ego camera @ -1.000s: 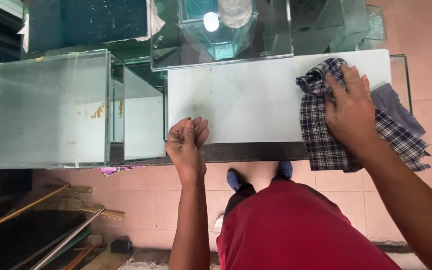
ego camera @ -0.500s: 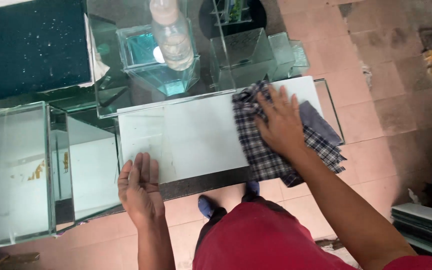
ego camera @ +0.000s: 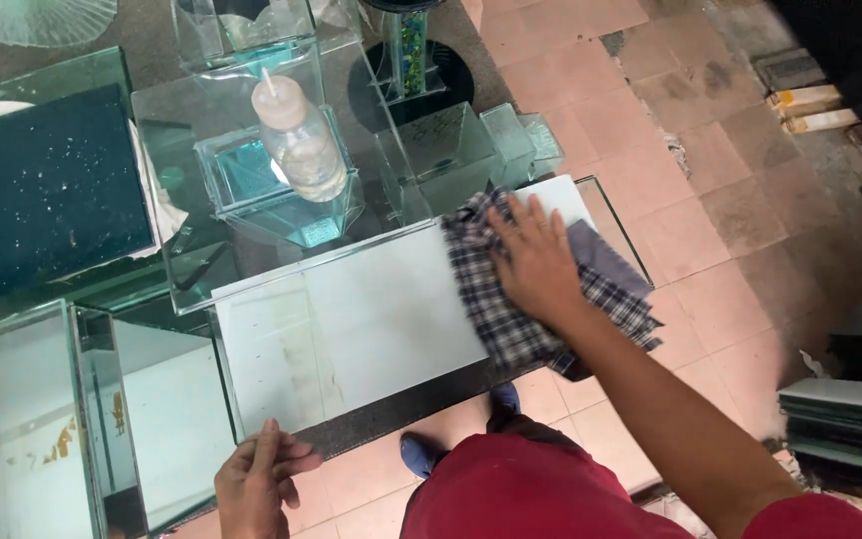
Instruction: The person is cleaning glass surfaces by spraying them with a liquid and wiping them down thoroughly with a cloth.
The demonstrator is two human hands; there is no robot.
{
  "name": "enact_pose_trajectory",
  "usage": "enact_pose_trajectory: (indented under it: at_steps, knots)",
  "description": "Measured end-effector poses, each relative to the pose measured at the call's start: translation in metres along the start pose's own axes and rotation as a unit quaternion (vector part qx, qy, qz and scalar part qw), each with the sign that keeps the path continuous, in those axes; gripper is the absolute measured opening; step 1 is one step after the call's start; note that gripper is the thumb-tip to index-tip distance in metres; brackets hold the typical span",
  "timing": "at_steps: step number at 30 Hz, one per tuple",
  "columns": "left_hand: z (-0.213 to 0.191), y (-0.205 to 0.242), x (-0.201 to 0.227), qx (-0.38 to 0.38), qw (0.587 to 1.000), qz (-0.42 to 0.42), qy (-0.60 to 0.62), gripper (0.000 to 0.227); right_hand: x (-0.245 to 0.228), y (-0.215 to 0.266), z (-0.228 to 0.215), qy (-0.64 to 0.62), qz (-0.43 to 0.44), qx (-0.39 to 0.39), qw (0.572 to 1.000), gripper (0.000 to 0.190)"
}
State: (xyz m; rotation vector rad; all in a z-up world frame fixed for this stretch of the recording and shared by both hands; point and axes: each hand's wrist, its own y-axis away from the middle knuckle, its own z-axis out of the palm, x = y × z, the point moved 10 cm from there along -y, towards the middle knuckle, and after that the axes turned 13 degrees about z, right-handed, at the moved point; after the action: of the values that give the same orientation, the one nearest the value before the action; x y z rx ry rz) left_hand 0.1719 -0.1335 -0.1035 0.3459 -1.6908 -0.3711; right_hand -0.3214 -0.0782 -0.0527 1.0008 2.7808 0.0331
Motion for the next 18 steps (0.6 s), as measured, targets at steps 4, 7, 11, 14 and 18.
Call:
enact_pose_trajectory:
  at_steps: [4, 7, 11, 14, 18]
  knots:
    - [0.003, 0.017, -0.007, -0.007, 0.998, -0.009, -0.062, 0.049, 0.074, -0.021, -0.016, -0.104, 0.000, 0.149, 0.983, 0.078]
    - [0.030, 0.034, 0.005, -0.063, 0.987, 0.103, -0.107, 0.052, 0.071, -0.022, -0.016, -0.142, 0.057, 0.191, 0.970, 0.075]
    - [0.106, 0.076, 0.062, -0.047, 0.941, 0.294, -0.160, 0.017, -0.028, 0.015, -0.006, -0.106, -0.005, 0.115, 0.988, 0.078]
    - [0.188, 0.108, 0.108, -0.151, 0.840, 0.471, -0.223, 0.048, -0.055, 0.030, 0.004, -0.217, -0.102, 0.109, 0.965, 0.069]
    - [0.256, 0.154, 0.137, -0.263, 0.734, 0.589, -0.211, 0.101, -0.005, 0.041, -0.039, -0.520, -0.057, 0.079, 0.849, 0.051]
